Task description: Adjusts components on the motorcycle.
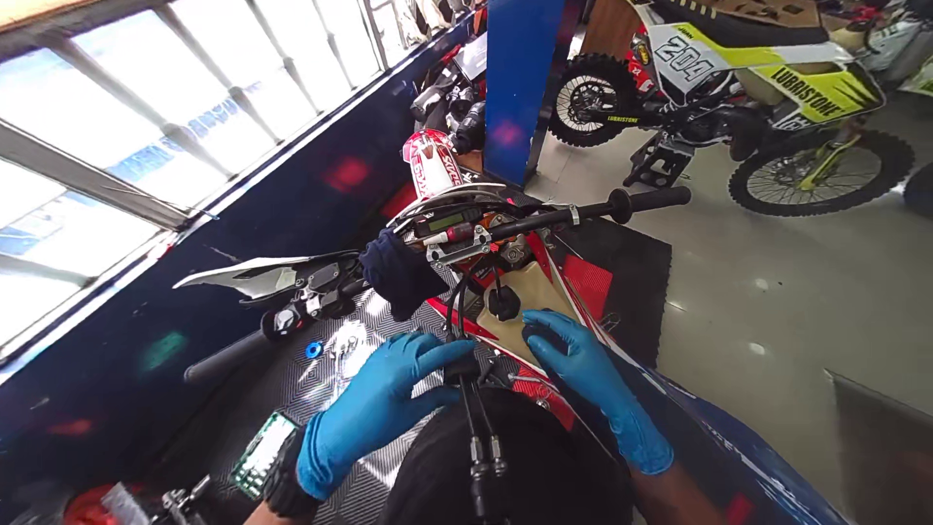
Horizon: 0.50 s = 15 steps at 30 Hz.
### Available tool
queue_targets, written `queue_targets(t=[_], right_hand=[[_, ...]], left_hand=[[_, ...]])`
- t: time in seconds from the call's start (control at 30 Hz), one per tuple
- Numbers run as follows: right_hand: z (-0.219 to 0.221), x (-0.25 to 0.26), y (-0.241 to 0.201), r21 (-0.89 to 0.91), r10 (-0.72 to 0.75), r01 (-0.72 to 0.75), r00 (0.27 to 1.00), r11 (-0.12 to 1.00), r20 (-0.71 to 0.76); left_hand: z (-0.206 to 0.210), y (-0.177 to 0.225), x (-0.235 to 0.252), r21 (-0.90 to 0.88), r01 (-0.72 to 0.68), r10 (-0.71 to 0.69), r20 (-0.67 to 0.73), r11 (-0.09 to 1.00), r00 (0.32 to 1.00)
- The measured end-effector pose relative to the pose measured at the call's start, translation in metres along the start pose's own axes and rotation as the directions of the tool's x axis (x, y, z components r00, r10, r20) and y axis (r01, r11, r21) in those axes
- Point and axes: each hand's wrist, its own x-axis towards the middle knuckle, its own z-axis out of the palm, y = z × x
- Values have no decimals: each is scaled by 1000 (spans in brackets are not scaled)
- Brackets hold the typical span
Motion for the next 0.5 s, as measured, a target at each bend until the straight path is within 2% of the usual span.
queue_targets(t=[0.07,0.13,0.23,0.3,0.4,0.5], right_hand=[[0,2,3,12,46,-46,999,999,-11],[1,5,8,28,76,-76,997,997,-6],[1,13,13,64,124,-125,992,990,17],[0,21,15,82,152,-154,988,985,29],[-1,36,19,145,167,-171,985,975,42],[1,52,28,210,192,-196,981,958,39]], left_hand=[[5,6,6,293,-14,69,-179,956,981],[6,7,11,377,-61,151,-213,924,965],[11,0,25,178,-268,289,-107,947,951],[18,-7,32,32,-372,373,-88,928,924],[30,-19,25,-22,-362,357,-119,932,927],[40,-32,10,15,-261,260,-152,965,954]])
